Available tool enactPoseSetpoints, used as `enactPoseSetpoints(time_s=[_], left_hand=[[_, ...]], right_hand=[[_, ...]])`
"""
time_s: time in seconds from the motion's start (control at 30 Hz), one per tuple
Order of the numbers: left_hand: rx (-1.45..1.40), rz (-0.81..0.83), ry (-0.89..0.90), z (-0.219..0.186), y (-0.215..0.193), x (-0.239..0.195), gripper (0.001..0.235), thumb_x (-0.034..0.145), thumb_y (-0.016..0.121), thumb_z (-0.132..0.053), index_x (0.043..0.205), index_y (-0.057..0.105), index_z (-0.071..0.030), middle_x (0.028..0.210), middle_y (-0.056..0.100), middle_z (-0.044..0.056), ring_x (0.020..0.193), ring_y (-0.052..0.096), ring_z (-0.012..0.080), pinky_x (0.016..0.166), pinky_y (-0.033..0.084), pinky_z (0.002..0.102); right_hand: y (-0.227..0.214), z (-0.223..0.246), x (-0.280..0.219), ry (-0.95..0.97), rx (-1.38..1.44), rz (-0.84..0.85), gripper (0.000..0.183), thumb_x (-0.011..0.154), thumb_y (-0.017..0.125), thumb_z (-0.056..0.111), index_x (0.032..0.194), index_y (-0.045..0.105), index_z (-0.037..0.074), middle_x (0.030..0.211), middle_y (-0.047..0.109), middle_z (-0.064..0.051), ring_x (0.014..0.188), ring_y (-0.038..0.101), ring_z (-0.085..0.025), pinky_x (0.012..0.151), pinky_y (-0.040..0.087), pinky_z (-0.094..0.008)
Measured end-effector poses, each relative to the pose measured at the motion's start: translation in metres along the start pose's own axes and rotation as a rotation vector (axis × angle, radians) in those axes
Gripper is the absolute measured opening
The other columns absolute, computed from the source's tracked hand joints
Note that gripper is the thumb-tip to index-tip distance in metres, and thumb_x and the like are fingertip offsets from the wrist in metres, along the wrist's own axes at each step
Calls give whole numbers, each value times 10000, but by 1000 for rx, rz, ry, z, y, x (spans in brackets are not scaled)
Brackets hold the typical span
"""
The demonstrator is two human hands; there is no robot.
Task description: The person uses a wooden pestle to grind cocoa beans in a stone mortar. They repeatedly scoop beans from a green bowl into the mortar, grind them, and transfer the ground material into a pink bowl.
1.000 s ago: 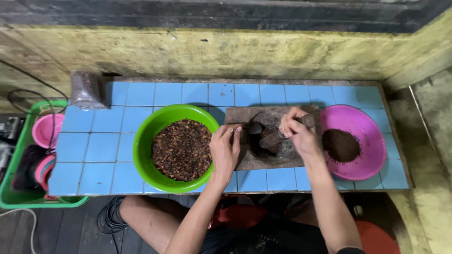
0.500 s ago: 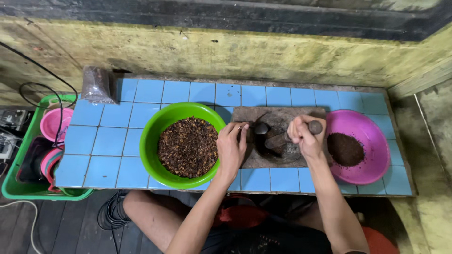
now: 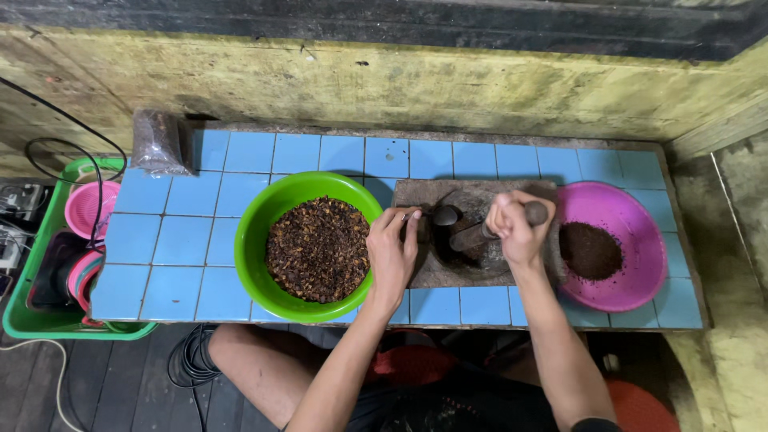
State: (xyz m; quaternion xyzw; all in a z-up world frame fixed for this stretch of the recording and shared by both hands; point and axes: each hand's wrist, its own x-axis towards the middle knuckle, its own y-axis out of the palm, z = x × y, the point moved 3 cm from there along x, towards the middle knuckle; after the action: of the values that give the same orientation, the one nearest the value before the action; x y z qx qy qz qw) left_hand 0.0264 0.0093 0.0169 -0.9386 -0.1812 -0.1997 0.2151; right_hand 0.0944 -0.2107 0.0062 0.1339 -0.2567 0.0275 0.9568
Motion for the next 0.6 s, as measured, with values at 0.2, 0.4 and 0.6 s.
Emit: enactPoseSetpoints(time_s=[0.2,0.4,0.6], left_hand=[[3,3,-2,-2,-1,-1,124,964,648,-134,883,740,-116,865,712,29,829,711,297,802,542,393],[17,-8,-1,2,2,-2,120,959,654,-138,884,744,-114,847,705,31,819,705,299,787,543,380],[37,-4,-3,9,9,-2,93,944,672,-152,893,750,-147,851,706,11,826,703,281,792,545,368]], right_hand=[[39,40,2,30,0,-35,488,927,529,-14,491,336,90,357,215,-13,304,230,-95,336,238,-218],[41,48,4,-8,-2,-55,497,923,544,-16,476,349,77,341,229,-19,287,256,-110,329,246,-228],[42,75,12,-56,21,-86,497,927,534,-34,481,343,74,339,226,-31,284,261,-113,334,244,-220]])
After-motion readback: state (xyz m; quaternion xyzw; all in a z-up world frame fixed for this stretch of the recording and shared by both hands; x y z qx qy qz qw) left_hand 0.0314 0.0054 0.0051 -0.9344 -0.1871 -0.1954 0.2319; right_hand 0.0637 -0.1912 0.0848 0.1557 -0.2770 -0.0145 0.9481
